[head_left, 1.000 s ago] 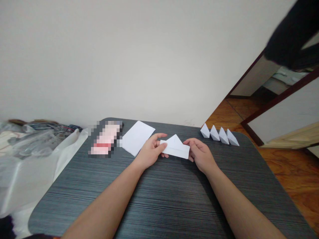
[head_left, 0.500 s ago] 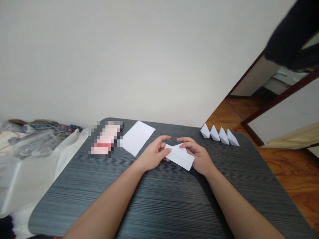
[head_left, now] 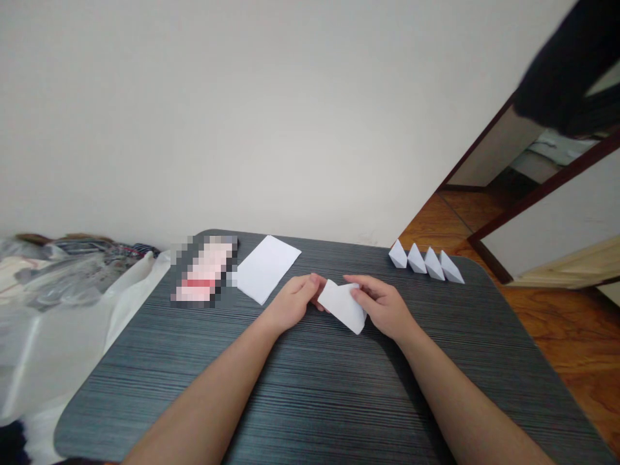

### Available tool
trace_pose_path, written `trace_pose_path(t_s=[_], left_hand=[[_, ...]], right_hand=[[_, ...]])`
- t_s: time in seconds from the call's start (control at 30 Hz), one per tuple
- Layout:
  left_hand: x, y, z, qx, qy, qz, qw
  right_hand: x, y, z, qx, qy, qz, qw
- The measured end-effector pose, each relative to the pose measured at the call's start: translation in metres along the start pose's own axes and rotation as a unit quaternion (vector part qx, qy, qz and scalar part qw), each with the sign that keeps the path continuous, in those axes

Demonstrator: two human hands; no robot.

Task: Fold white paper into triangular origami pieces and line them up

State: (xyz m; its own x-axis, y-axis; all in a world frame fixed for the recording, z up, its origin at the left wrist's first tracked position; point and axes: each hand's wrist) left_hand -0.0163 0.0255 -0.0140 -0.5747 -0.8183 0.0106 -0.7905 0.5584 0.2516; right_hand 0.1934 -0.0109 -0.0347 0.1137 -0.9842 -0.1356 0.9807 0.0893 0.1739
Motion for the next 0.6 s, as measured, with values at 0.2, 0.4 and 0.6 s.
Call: trace_pose_path(t_s=[0.2, 0.4, 0.6], left_hand=[[0.0007, -0.0025, 0.0011, -0.093, 0.015, -0.006, 0.996], [-0.0026, -0.0031, 0.0012, -0.064, 0.032, -0.051, 0.996], [-0.0034, -0.0019, -0.0022, -0.015, 0.057, -0.067, 0.996]], right_hand=[[-0.0003, -0.0033, 0.0002, -0.01, -0.006, -0.007, 1.0], [-0.0006, -0.0021, 0.0031, -0.04, -0.032, -0.021, 0.998], [-0.001, -0.001, -0.0006, -0.01, -0.056, -0.034, 0.998]])
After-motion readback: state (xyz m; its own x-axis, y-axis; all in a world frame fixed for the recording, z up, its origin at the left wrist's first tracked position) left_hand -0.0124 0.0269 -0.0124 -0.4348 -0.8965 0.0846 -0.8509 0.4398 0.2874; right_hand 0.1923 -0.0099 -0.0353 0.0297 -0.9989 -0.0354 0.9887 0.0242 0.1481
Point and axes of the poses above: each hand's wrist, its own x-axis away from the middle knuckle, its own y-axis out of the back of the hand, z = x × y, and after that the axes turned 11 degrees about -x, right-handed
